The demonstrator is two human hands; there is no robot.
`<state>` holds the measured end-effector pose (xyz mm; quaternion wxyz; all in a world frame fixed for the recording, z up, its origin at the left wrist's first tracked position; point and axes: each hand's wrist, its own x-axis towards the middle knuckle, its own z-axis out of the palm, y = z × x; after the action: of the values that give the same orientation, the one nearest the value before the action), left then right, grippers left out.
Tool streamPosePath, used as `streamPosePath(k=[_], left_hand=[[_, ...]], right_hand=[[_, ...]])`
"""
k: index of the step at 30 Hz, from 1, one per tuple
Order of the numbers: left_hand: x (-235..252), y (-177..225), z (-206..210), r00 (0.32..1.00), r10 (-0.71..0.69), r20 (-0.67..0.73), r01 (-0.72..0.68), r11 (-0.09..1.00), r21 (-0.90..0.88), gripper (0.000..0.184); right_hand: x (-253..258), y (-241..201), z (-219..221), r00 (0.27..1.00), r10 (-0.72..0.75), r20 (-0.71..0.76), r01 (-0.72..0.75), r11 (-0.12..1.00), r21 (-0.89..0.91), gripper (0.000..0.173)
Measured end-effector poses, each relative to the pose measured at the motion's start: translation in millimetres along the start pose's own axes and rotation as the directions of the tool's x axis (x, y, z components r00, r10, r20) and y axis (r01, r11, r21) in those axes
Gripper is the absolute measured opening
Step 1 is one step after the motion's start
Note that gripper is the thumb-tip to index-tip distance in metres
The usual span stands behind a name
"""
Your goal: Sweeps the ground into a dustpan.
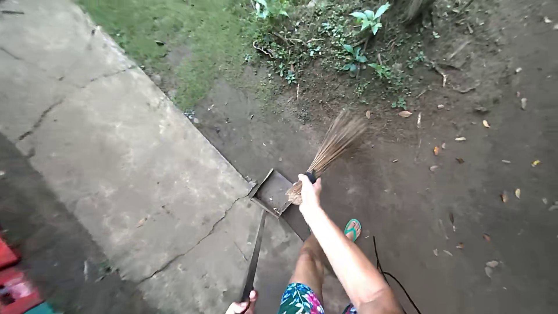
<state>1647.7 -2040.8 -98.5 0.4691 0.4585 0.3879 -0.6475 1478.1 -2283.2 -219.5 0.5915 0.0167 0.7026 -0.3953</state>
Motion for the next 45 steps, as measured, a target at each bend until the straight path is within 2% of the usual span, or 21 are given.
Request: streamPosePath(k=[4, 6, 8, 11, 13, 15, 17, 19, 21, 23, 24, 26, 28, 30, 33, 35, 37, 40, 42, 44, 45], left_hand=[[6, 4, 23, 0.999, -0.020, -0.037, 0.021, 1.000, 0.009, 0.017], [6, 2, 31, 0.999, -0.016, -0.042, 0.016, 1.000, 0.021, 0.016], [6, -5, 38, 0.999, -0.022, -0.042, 0.022, 1.000, 0.016, 0.015], [8, -17, 47, 0.999, -0.039, -0.026, 0.039, 0.999, 0.021, 0.018], [12, -27, 54, 0.999, -0.049, -0.019, 0.050, 0.998, 0.030, 0.019], [17, -38, 62, 0.998, -0.063, -0.011, 0.064, 0.997, 0.054, 0.019], [26, -48, 69, 0.997, -0.082, -0.003, 0.082, 0.992, 0.095, 0.017], [32, -56, 77, 0.996, -0.087, -0.011, 0.088, 0.985, 0.146, 0.017], [39, -65, 90, 0.997, -0.074, -0.031, 0.079, 0.979, 0.187, 0.017], [43, -72, 98, 0.996, -0.084, -0.036, 0.089, 0.979, 0.182, 0.018], [47, -74, 102, 0.995, -0.095, -0.028, 0.099, 0.978, 0.183, 0.018], [52, -77, 107, 0.995, -0.104, -0.004, 0.103, 0.976, 0.192, 0.018], [55, -81, 114, 0.994, -0.108, 0.018, 0.102, 0.976, 0.194, 0.018], [56, -85, 120, 0.994, -0.110, 0.027, 0.102, 0.975, 0.200, 0.018], [57, -90, 128, 0.994, -0.106, 0.011, 0.101, 0.968, 0.229, 0.017], [56, -96, 135, 0.996, -0.091, -0.012, 0.090, 0.958, 0.271, 0.017], [54, -104, 141, 0.996, -0.084, -0.030, 0.089, 0.946, 0.311, 0.017], [49, -118, 150, 0.996, -0.068, -0.064, 0.087, 0.923, 0.376, 0.017], [48, -128, 154, 0.995, -0.060, -0.079, 0.087, 0.906, 0.415, 0.017], [50, -136, 159, 0.994, -0.064, -0.085, 0.095, 0.895, 0.435, 0.017], [51, -140, 161, 0.995, -0.065, -0.081, 0.095, 0.891, 0.444, 0.017]], right_hand=[[70, -75, -80, 0.994, 0.100, 0.047, -0.108, 0.974, 0.201, 0.024], [98, -93, -124, 0.992, 0.122, -0.038, -0.102, 0.934, 0.343, 0.019], [100, -94, -146, 0.969, 0.063, -0.237, 0.022, 0.941, 0.339, 0.025], [79, -77, -153, 0.937, -0.046, -0.348, 0.128, 0.968, 0.215, 0.059], [65, -74, -162, 0.944, -0.074, -0.323, 0.146, 0.968, 0.206, 0.061], [58, -87, -180, 0.979, -0.035, -0.199, 0.083, 0.967, 0.241, 0.049], [70, -114, -210, 0.997, 0.080, -0.011, -0.073, 0.949, 0.306, 0.033], [99, -134, -251, 0.975, 0.190, 0.115, -0.219, 0.905, 0.366, 0.021], [121, -138, -279, 0.975, 0.216, 0.046, -0.214, 0.879, 0.427, 0.022], [122, -122, -290, 0.983, 0.142, -0.120, -0.087, 0.922, 0.378, 0.028], [117, -104, -292, 0.982, 0.073, -0.177, -0.019, 0.957, 0.290, 0.037], [88, -67, -300, 0.986, 0.005, -0.169, 0.020, 0.989, 0.145, 0.065], [44, -44, -315, 0.993, 0.074, -0.090, -0.065, 0.993, 0.103, 0.072], [2, -35, -335, 0.975, 0.223, 0.022, -0.224, 0.967, 0.119, 0.060], [-16, -31, -376, 0.844, 0.492, 0.213, -0.530, 0.825, 0.195, 0.023], [-6, -35, -408, 0.776, 0.583, 0.241, -0.631, 0.732, 0.258, 0.022], [8, -46, -443, 0.824, 0.540, 0.171, -0.562, 0.744, 0.361, 0.023], [15, -55, -473, 0.932, 0.361, -0.031, -0.326, 0.871, 0.367, 0.020], [12, -45, -470, 0.970, 0.199, -0.139, -0.158, 0.952, 0.264, 0.041], [10, -41, -460, 0.982, 0.125, -0.138, -0.098, 0.977, 0.187, 0.062], [11, -46, -456, 0.987, 0.128, -0.100, -0.108, 0.976, 0.188, 0.065]])
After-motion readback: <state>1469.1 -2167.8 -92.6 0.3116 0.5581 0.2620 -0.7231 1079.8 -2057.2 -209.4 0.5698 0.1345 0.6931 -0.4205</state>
